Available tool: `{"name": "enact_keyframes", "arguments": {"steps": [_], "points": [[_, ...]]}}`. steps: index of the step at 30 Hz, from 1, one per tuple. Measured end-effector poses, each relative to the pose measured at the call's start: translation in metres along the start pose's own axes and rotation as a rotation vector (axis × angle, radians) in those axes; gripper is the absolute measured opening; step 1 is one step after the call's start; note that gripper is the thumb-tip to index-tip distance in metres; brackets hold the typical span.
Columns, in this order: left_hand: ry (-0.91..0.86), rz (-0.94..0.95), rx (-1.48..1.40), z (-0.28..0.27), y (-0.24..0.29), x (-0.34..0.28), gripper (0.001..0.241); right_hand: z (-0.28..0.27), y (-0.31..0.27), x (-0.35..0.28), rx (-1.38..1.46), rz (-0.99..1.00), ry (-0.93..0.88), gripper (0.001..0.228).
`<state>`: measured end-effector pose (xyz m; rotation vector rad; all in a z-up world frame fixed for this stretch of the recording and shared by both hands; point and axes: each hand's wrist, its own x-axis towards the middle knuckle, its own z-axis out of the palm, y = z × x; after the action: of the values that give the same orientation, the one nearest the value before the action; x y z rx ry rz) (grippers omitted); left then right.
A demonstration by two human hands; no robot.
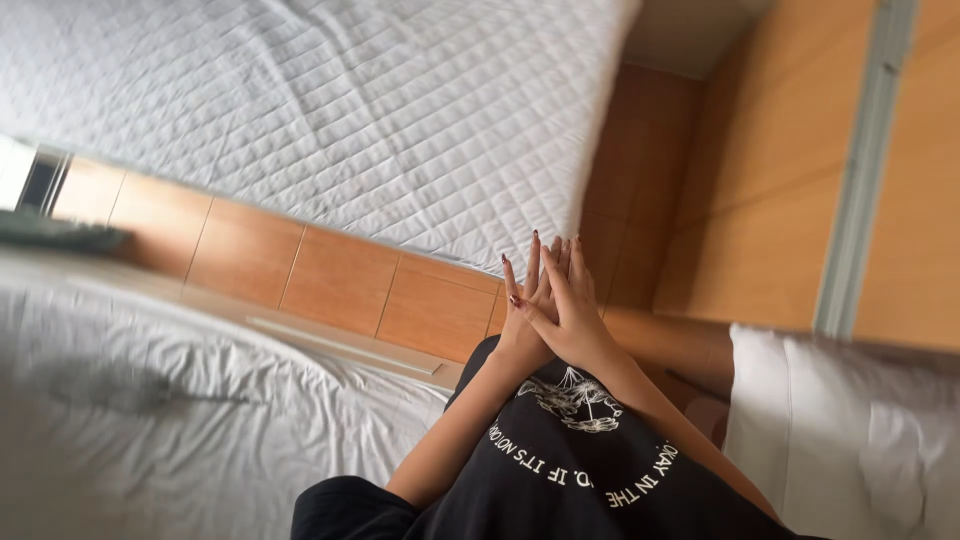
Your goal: Folding a bedsheet on a bed and then using a duster to clean the mattress surface.
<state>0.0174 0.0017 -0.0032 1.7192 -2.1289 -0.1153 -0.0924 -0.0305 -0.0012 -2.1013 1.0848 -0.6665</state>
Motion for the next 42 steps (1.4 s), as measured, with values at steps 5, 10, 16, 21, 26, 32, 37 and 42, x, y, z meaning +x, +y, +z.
{"name": "enact_keyframes", "arguments": {"steps": [5, 10, 16, 21, 26, 32, 37, 42], "points": [[0.035, -0.285, 0.012, 0.007, -0.031, -0.017, 0.082, 0.037, 0.013, 0.039, 0.042, -0.146, -0.217, 0.086], [0.037, -0.491, 0.030, 0.044, -0.046, -0.030, 0.083, 0.058, 0.031, 0.062, 0.069, -0.193, -0.483, 0.084], [0.073, -0.653, 0.072, 0.092, -0.056, -0.022, 0.085, 0.060, 0.060, 0.102, 0.093, -0.150, -0.814, 0.083], [-0.048, -0.865, 0.002, 0.104, -0.045, -0.016, 0.087, 0.057, 0.072, 0.125, 0.153, -0.214, -0.982, 0.076], [0.067, -1.049, 0.042, 0.094, -0.037, -0.040, 0.089, 0.081, 0.062, 0.125, 0.139, -0.313, -1.090, 0.069], [0.125, -1.299, -0.043, 0.098, -0.021, -0.103, 0.093, 0.137, 0.051, 0.098, 0.041, -0.449, -1.311, 0.070], [0.163, -1.573, -0.272, 0.116, -0.017, -0.175, 0.101, 0.192, 0.025, 0.074, -0.022, -0.541, -1.498, 0.068], [0.349, -2.037, -0.566, 0.227, -0.033, -0.290, 0.099, 0.257, 0.001, 0.066, -0.215, -0.547, -1.661, 0.062]]}}
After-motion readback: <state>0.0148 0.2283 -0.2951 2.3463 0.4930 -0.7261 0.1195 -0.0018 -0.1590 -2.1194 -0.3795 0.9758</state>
